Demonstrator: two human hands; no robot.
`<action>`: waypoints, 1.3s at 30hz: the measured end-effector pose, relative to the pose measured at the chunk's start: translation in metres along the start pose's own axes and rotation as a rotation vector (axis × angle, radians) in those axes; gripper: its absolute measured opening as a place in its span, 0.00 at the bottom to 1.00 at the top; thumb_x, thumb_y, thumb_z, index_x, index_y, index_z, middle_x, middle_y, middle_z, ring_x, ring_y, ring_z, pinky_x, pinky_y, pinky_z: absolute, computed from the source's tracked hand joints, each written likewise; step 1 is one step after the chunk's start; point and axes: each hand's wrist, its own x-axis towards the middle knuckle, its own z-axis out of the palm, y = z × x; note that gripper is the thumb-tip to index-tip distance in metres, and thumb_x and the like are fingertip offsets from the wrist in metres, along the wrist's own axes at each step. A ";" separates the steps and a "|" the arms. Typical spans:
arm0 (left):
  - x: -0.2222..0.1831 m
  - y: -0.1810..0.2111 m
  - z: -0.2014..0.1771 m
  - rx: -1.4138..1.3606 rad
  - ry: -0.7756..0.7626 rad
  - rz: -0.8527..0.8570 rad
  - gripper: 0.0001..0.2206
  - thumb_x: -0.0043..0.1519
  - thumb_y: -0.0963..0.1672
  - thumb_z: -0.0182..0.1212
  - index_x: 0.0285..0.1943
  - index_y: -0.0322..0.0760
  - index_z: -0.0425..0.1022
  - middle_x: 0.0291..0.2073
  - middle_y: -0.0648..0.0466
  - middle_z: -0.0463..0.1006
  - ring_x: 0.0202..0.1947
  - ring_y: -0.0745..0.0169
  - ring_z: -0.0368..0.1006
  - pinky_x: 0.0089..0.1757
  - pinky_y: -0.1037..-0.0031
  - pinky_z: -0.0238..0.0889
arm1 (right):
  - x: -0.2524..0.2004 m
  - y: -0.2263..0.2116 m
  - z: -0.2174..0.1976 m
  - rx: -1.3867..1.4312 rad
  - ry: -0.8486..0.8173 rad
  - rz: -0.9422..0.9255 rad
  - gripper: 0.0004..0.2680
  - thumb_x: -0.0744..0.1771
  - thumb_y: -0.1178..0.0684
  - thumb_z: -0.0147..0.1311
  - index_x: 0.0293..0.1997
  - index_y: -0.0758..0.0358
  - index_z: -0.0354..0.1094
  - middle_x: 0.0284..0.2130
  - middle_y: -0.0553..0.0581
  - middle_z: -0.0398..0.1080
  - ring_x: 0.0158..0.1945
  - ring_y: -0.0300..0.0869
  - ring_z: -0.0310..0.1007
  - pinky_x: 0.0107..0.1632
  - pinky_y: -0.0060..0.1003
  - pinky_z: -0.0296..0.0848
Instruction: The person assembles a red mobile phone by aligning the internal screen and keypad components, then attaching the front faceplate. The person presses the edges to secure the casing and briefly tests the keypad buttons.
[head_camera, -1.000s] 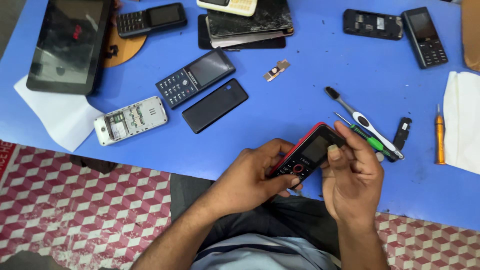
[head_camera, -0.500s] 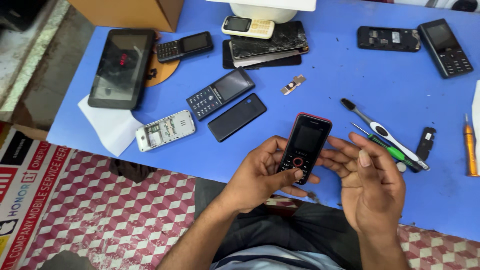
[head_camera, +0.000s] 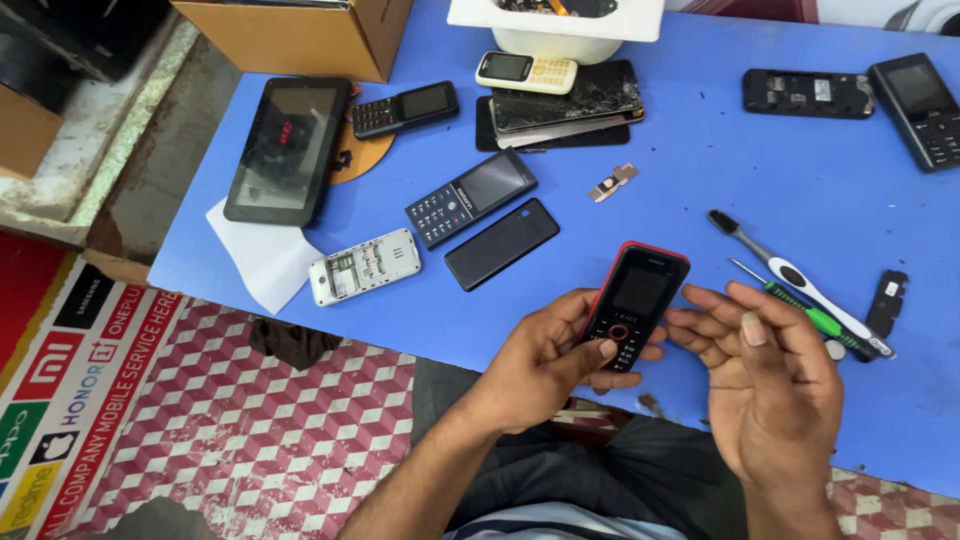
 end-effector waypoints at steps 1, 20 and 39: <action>0.001 -0.001 0.000 -0.002 0.001 0.003 0.20 0.71 0.34 0.42 0.73 0.28 0.57 0.64 0.40 0.71 0.62 0.47 0.72 0.57 0.61 0.73 | 0.000 0.000 -0.001 0.000 0.001 0.003 0.11 0.75 0.58 0.42 0.64 0.73 0.61 0.57 0.75 0.70 0.58 0.59 0.74 0.63 0.54 0.72; 0.000 -0.001 0.004 0.204 -0.142 -0.066 0.22 0.67 0.34 0.54 0.71 0.25 0.61 0.52 0.44 0.79 0.55 0.56 0.78 0.54 0.68 0.74 | 0.000 0.010 -0.010 -0.010 -0.031 -0.040 0.14 0.69 0.67 0.56 0.62 0.73 0.64 0.53 0.65 0.72 0.58 0.44 0.73 0.65 0.40 0.71; 0.001 0.002 0.008 0.526 -0.149 -0.107 0.19 0.66 0.38 0.59 0.66 0.30 0.70 0.37 0.51 0.84 0.37 0.67 0.80 0.42 0.74 0.76 | -0.007 0.017 -0.019 -0.021 0.036 -0.055 0.06 0.70 0.64 0.56 0.52 0.74 0.70 0.47 0.63 0.76 0.49 0.40 0.76 0.58 0.34 0.75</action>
